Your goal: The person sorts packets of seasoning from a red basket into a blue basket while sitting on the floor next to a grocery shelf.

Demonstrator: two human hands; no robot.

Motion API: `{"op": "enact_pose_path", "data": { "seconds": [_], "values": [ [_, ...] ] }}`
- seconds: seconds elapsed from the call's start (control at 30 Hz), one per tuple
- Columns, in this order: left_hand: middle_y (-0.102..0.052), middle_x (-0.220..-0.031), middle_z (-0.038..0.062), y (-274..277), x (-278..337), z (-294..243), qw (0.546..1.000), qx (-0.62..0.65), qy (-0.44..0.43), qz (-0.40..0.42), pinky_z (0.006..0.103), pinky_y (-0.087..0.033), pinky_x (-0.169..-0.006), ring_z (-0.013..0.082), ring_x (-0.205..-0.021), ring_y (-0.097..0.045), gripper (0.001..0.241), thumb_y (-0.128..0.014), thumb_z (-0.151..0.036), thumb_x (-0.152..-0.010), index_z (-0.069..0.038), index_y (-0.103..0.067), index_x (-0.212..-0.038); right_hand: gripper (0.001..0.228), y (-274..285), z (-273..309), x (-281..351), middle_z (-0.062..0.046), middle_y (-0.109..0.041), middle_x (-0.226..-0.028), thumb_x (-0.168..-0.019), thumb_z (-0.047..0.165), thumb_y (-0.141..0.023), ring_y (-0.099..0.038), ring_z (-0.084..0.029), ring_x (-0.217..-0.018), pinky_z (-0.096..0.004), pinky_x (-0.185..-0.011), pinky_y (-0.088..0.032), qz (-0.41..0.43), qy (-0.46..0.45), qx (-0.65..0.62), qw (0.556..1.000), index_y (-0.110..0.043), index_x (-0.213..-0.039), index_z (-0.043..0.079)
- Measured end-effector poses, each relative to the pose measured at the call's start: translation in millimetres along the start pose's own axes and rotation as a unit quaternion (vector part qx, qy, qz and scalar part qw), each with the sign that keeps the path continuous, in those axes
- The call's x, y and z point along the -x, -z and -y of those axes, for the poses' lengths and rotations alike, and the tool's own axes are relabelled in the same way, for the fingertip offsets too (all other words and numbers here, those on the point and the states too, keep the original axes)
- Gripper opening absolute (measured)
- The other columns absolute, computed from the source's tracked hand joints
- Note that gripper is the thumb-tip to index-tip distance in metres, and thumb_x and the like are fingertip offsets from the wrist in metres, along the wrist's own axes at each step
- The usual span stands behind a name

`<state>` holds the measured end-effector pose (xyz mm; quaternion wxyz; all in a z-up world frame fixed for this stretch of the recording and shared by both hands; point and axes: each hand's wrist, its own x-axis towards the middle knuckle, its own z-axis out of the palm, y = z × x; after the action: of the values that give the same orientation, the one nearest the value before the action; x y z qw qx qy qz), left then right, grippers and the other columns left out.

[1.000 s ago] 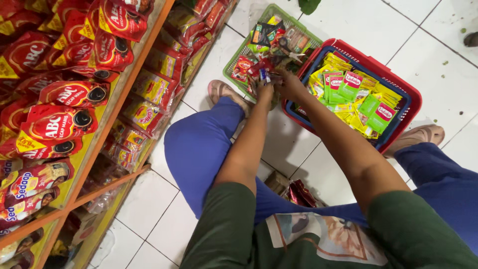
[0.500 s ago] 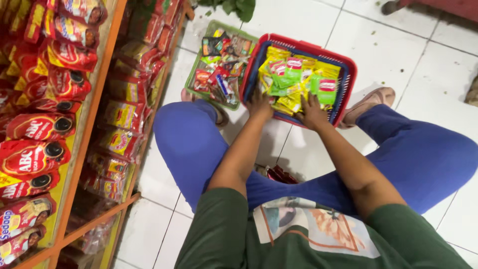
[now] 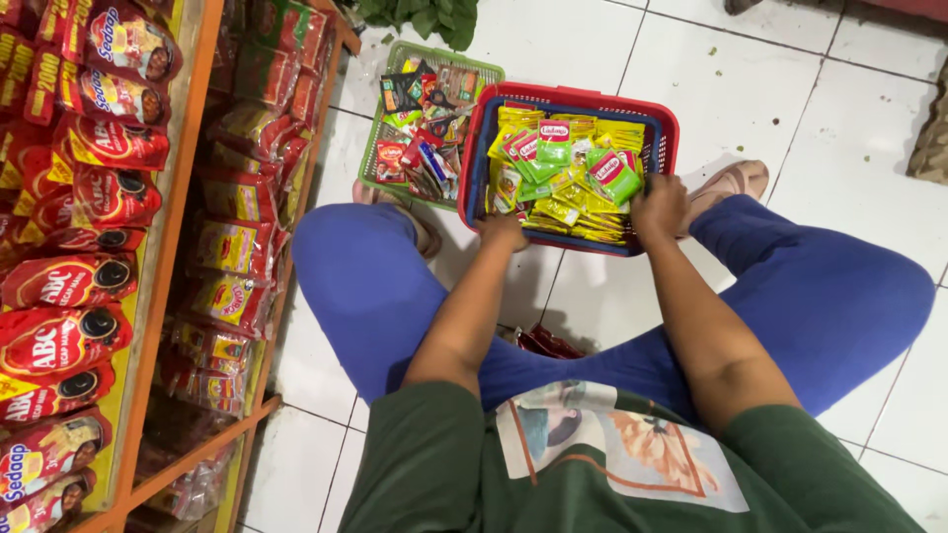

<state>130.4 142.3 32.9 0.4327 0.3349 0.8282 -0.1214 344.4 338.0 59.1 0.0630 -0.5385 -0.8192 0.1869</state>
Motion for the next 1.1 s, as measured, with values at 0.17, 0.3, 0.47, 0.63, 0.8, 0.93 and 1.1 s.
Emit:
{"op": "enact_pose_path", "data": {
  "seconds": [0.17,0.3,0.47,0.63,0.8,0.93,1.1],
  "values": [
    [-0.053,-0.150,0.013,6,-21,21,0.945,0.144,-0.020,-0.293,0.0543,-0.039,-0.119,0.0326,-0.146,-0.046,0.050,-0.064,-0.028,-0.098,-0.016,-0.056,-0.145,0.046,-13,-16,-7,-0.023,-0.072,-0.112,-0.080,0.021,-0.079,-0.067,-0.044,-0.106,-0.052,-0.088,-0.053,0.068,-0.090,0.044,0.993,-0.066,-0.122,0.007],
    [-0.043,-0.150,0.019,0,-31,38,0.906,0.142,-0.009,-0.397,0.0588,-0.036,-0.101,0.0389,-0.137,-0.037,0.058,-0.070,-0.016,-0.078,-0.007,-0.056,-0.133,0.047,-11,-34,-21,-0.021,-0.074,-0.106,-0.077,0.034,-0.085,-0.070,-0.040,-0.099,-0.049,-0.086,-0.055,0.120,-0.104,-0.015,0.987,-0.072,-0.113,0.006],
    [-0.053,-0.140,0.017,-10,-38,31,0.901,0.146,0.034,-0.406,0.0561,-0.038,-0.108,0.0379,-0.135,-0.044,0.059,-0.066,-0.019,-0.085,-0.005,-0.054,-0.141,0.037,-11,-41,-25,-0.019,-0.075,-0.096,-0.080,0.039,-0.084,-0.072,-0.038,-0.091,-0.047,-0.081,-0.055,0.120,-0.127,-0.013,0.984,-0.080,-0.100,0.009],
    [-0.057,-0.139,0.016,18,-54,40,0.894,0.206,0.083,-0.389,0.0577,-0.039,-0.108,0.0371,-0.132,-0.050,0.042,-0.071,-0.024,-0.081,-0.005,-0.065,-0.118,0.033,-11,-40,-21,-0.021,-0.074,-0.095,-0.081,0.032,-0.083,-0.071,-0.039,-0.089,-0.047,-0.081,-0.055,0.071,-0.084,-0.050,0.993,-0.078,-0.098,0.004],
    [-0.062,-0.129,0.018,31,-65,49,0.903,0.250,0.084,-0.339,0.0602,-0.045,-0.101,0.0393,-0.124,-0.056,0.041,-0.077,-0.027,-0.075,-0.004,-0.071,-0.108,0.032,-8,-46,-20,-0.021,-0.074,-0.091,-0.078,0.025,-0.083,-0.071,-0.034,-0.082,-0.043,-0.077,-0.055,0.063,-0.079,-0.123,0.987,-0.075,-0.095,-0.001],
    [-0.069,-0.119,0.020,34,-82,58,0.906,0.312,0.095,-0.271,0.0546,-0.053,-0.095,0.0404,-0.114,-0.065,0.034,-0.077,-0.025,-0.073,-0.004,-0.074,-0.100,0.028,-7,-49,-28,-0.015,-0.072,-0.084,-0.076,0.018,-0.080,-0.068,-0.025,-0.072,-0.037,-0.068,-0.053,0.072,-0.108,-0.213,0.968,-0.073,-0.092,-0.003],
    [-0.071,-0.104,0.021,26,-98,64,0.882,0.349,0.041,-0.315,0.0494,-0.053,-0.094,0.0414,-0.105,-0.067,0.040,-0.083,-0.030,-0.067,-0.002,-0.073,-0.094,0.023,0,-52,-52,-0.014,-0.068,-0.078,-0.081,0.017,-0.078,-0.062,-0.023,-0.069,-0.037,-0.067,-0.050,0.027,-0.059,-0.223,0.973,-0.070,-0.090,-0.003]
  ]
}}
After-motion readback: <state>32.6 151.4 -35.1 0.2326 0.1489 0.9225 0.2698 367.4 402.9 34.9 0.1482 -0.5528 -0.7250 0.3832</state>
